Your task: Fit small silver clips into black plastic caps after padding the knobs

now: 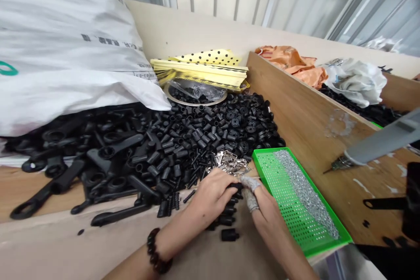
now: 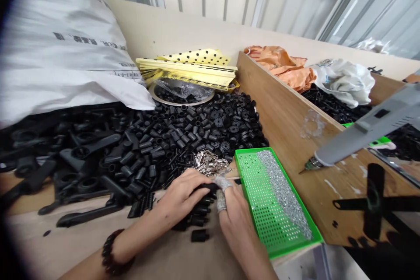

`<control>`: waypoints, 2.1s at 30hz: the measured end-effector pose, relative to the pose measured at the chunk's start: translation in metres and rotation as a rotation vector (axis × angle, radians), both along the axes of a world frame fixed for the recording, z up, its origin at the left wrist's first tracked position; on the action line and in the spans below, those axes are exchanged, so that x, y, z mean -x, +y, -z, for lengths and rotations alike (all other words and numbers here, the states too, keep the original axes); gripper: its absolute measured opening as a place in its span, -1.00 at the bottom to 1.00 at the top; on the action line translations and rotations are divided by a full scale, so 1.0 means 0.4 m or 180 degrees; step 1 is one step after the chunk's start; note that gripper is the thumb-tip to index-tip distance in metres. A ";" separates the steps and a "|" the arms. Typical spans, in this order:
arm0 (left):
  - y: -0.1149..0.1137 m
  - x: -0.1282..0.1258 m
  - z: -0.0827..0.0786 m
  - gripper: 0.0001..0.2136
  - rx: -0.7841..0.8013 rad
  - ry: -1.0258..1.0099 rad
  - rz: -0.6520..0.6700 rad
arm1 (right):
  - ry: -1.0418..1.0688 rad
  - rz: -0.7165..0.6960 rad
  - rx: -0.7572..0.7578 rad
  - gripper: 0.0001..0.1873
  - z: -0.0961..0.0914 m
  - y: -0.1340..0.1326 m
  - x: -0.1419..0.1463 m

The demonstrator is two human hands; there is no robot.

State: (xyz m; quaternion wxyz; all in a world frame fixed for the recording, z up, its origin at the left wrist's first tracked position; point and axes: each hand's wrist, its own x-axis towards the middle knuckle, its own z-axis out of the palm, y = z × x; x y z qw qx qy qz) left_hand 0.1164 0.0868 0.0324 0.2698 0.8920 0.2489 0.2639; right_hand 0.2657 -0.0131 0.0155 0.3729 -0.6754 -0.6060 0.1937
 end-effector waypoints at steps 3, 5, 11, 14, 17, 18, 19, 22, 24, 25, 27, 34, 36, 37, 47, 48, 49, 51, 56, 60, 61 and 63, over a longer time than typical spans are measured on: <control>0.027 -0.046 0.030 -0.89 -0.0132 0.0097 0.0096 | 0.0237 0.0315 -0.0319 -0.45 0.041 -0.003 0.001; 0.036 -0.057 0.045 -0.88 -0.0171 0.0164 0.0125 | 0.0400 0.0391 -0.0334 -0.47 0.050 0.002 0.011; 0.028 0.013 0.046 -0.84 -0.0183 0.0059 0.0158 | 0.0847 0.0459 0.0040 -0.45 0.062 0.026 0.042; 0.015 0.065 0.048 -0.80 -0.0131 -0.0070 0.0056 | 0.0839 0.0225 -0.0014 -0.39 0.073 0.034 0.053; -0.002 0.095 0.057 -0.79 -0.0087 -0.0180 0.0005 | 0.0730 -0.0070 -0.0214 -0.39 0.071 0.046 0.064; -0.007 0.100 0.060 -0.79 -0.0102 -0.0195 0.0001 | 0.0686 -0.0179 -0.0264 -0.38 0.068 0.050 0.067; -0.011 0.102 0.063 -0.79 -0.0132 -0.0191 -0.0012 | 0.0639 -0.0277 -0.0306 -0.38 0.066 0.054 0.069; -0.019 0.101 0.069 -0.78 -0.0227 -0.0120 -0.0080 | 0.0482 -0.0383 -0.0368 -0.39 0.064 0.062 0.072; -0.021 0.101 0.071 -0.77 -0.0228 -0.0081 -0.0130 | 0.0375 -0.0308 -0.0391 -0.41 0.068 0.063 0.071; -0.022 0.102 0.071 -0.77 -0.0211 -0.0069 -0.0134 | 0.0331 -0.0258 -0.0401 -0.42 0.070 0.063 0.071; -0.028 0.110 0.070 -0.77 -0.0159 -0.0029 -0.0167 | 0.0290 -0.0164 -0.0434 -0.41 0.074 0.061 0.072; -0.098 0.139 0.076 -0.47 -0.0878 0.0355 0.0078 | 0.0390 -0.0359 -0.0528 -0.41 0.079 0.064 0.080; -0.122 0.134 0.089 -0.39 -0.1248 0.0492 0.0156 | 0.0393 -0.0371 -0.0565 -0.43 0.079 0.070 0.079; -0.131 0.130 0.094 -0.39 -0.1361 0.0574 0.0163 | 0.0393 -0.0387 -0.0561 -0.43 0.078 0.073 0.078; -0.157 0.096 0.083 -0.52 -0.1198 0.1022 -0.0278 | 0.0496 -0.0597 -0.0524 -0.44 0.076 0.082 0.073; -0.158 0.095 0.087 -0.51 -0.1190 0.1013 -0.0290 | 0.0505 -0.0636 -0.0509 -0.44 0.076 0.083 0.073; -0.158 0.096 0.091 -0.50 -0.1175 0.0978 -0.0288 | 0.0529 -0.0665 -0.0486 -0.45 0.075 0.084 0.072; -0.152 0.105 0.096 -0.47 -0.1128 0.0801 -0.0273 | 0.0615 -0.0692 -0.0444 -0.50 0.070 0.088 0.072; -0.096 0.162 0.059 -0.71 -0.0720 0.0867 -0.0617 | 0.0693 -0.0515 -0.0610 -0.67 0.060 0.094 0.071; -0.043 0.189 0.012 -0.76 -0.0384 0.1537 -0.0882 | 0.0483 -0.0377 -0.0737 -0.70 0.057 0.090 0.065; -0.034 0.189 0.007 -0.75 -0.0369 0.1628 -0.0893 | 0.0425 -0.0364 -0.0772 -0.68 0.056 0.088 0.064; -0.022 0.185 0.003 -0.77 -0.0392 0.1715 -0.0885 | 0.0325 -0.0373 -0.0858 -0.63 0.053 0.085 0.062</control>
